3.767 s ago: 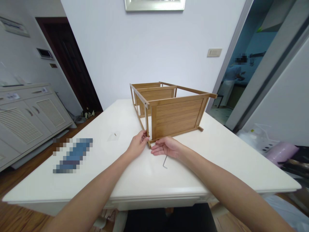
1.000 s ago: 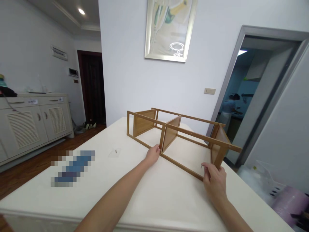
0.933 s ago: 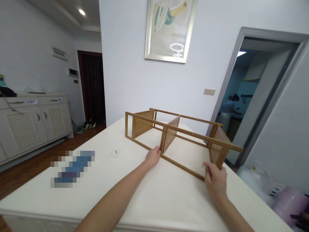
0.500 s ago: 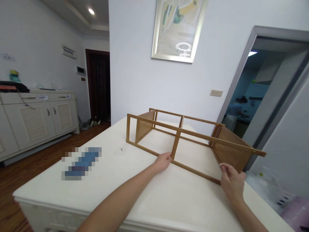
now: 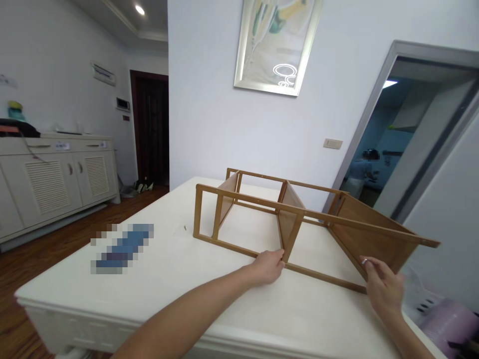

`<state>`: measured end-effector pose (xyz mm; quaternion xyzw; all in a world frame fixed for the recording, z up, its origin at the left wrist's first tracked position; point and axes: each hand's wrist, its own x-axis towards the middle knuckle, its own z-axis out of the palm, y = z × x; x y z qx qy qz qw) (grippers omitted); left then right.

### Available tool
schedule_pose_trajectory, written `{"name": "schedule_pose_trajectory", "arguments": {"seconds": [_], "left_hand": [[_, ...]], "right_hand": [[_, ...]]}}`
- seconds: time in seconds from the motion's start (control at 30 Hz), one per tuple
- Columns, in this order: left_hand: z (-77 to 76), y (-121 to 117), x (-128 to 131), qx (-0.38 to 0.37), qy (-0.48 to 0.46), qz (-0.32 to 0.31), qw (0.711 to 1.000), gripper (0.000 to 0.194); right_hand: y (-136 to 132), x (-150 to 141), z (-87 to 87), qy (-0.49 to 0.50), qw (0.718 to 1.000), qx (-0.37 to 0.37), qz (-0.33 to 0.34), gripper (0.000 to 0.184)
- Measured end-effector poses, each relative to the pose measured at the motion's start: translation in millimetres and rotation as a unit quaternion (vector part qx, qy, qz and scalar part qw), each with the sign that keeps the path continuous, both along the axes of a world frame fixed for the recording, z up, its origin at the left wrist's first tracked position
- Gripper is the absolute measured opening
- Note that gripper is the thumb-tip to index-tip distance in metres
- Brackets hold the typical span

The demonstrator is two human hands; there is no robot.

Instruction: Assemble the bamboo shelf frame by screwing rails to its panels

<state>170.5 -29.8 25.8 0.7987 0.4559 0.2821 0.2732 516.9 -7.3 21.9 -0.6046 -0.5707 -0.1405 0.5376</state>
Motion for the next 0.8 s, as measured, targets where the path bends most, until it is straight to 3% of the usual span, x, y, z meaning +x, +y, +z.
{"name": "schedule_pose_trajectory", "arguments": {"seconds": [0.13,0.3,0.53,0.8], "left_hand": [[4.2,-1.0,-8.9,0.045,0.038,0.05,0.997,0.026],[-2.2,9.4,-29.9,0.087,0.084,0.138,0.983,0.032],[-9.3,21.0,-64.3,0.09,0.088,0.189,0.974,0.036],[-13.0,22.8,-64.8,0.095,0.084,0.216,0.968,0.035]], "right_hand": [[-0.5,-14.7,2.7,0.006,0.999,-0.01,0.044,0.041],[3.9,-44.4,0.9,-0.003,0.996,-0.031,0.087,0.039],[19.8,-77.1,-4.6,-0.019,0.988,-0.057,0.145,0.036],[13.1,-81.1,9.7,0.011,0.974,-0.082,0.212,0.033]]}}
